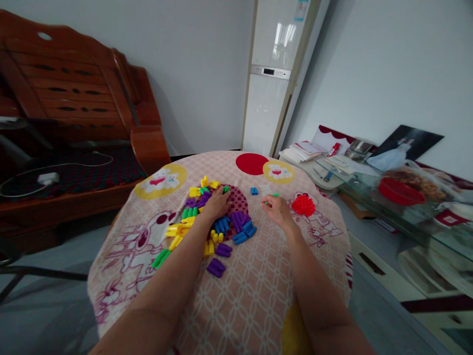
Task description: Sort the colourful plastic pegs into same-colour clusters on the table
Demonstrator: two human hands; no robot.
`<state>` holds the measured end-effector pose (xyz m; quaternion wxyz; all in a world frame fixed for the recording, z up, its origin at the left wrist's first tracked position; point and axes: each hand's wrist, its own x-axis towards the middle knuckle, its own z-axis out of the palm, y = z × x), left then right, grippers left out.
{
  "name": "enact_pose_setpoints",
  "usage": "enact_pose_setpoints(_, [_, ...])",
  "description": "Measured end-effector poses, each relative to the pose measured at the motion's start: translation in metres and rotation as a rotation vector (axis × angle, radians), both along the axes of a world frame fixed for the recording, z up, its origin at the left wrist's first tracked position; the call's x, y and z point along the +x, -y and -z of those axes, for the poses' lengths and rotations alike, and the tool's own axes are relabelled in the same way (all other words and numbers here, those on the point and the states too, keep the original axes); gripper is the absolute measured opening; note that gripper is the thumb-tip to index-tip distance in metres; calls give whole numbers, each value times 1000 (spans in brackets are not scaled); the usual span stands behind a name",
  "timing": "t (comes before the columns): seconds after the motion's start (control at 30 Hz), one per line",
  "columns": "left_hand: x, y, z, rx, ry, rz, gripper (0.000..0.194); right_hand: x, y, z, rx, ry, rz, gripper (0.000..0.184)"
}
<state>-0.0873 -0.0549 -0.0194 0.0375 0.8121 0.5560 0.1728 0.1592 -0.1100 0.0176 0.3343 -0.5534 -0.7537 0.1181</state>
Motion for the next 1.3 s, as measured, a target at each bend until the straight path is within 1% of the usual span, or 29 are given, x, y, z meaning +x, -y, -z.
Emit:
enact_pose_setpoints(0.03, [-1, 1, -2, -8, 30, 21, 42, -4, 0, 1, 1, 13, -22, 14])
enact_pose_setpoints(0.17, [-2, 10, -18, -73, 146, 187, 24, -14, 2, 3, -8, 33, -77, 13])
enact_pose_setpoints(0.2, [-2, 11, -22, -84, 165, 198, 24, -14, 2, 3, -14, 36, -81, 13])
enact_pose_setpoints(0.23, [-2, 13, -25, -80, 183, 179, 26, -15, 2, 4, -22, 39, -81, 13])
enact_pose_setpoints(0.27, [-3, 13, -28, -57, 204, 130, 27, -15, 2, 4, -29, 44, -77, 13])
enact_pose_setpoints(0.33, [-7, 12, -31, 59, 259, -6, 27, -14, 1, 7, -34, 57, -61, 13])
enact_pose_setpoints(0.4, [-15, 9, -30, 202, 296, -144, 31, -17, 0, 10, -32, 56, -57, 13])
enact_pose_setpoints(0.43, [-20, 6, -28, 246, 288, -203, 35, -20, 0, 13, -27, 47, -74, 16])
enact_pose_setpoints(0.5, [-29, 2, -22, 242, 217, -297, 40, -30, -1, 18, -3, 27, -152, 26])
enact_pose_setpoints(0.57, [-34, -1, -16, 164, 112, -328, 39, -45, -2, 23, 36, 30, -247, 37])
enact_pose_setpoints(0.63, [-34, -1, -12, 96, 34, -309, 36, -62, -3, 28, 47, 76, -291, 45])
enact_pose_setpoints(0.73, [-30, 0, -11, 46, 13, -299, 36, -80, -4, 33, -16, 203, -280, 51])
enact_pose_setpoints(0.83, [-25, 2, -14, 1, 36, -276, 33, -84, -5, 34, -54, 299, -286, 49])
enact_pose_setpoints(0.9, [-23, 3, -17, -22, 57, -230, 30, -82, -4, 33, -38, 305, -305, 46])
enact_pose_setpoints(1.07, [-16, 9, -25, -18, 128, -87, 32, -77, -2, 34, 9, 214, -361, 34])
enact_pose_setpoints(1.17, [-10, 11, -27, -19, 179, -24, 34, -77, 0, 35, 11, 119, -377, 29])
enact_pose_setpoints(1.23, [-7, 12, -29, 6, 237, 0, 34, -74, 0, 35, 2, 38, -349, 25])
enact_pose_setpoints(1.3, [-5, 13, -32, 27, 307, 40, 35, -70, 1, 34, 1, -45, -290, 21])
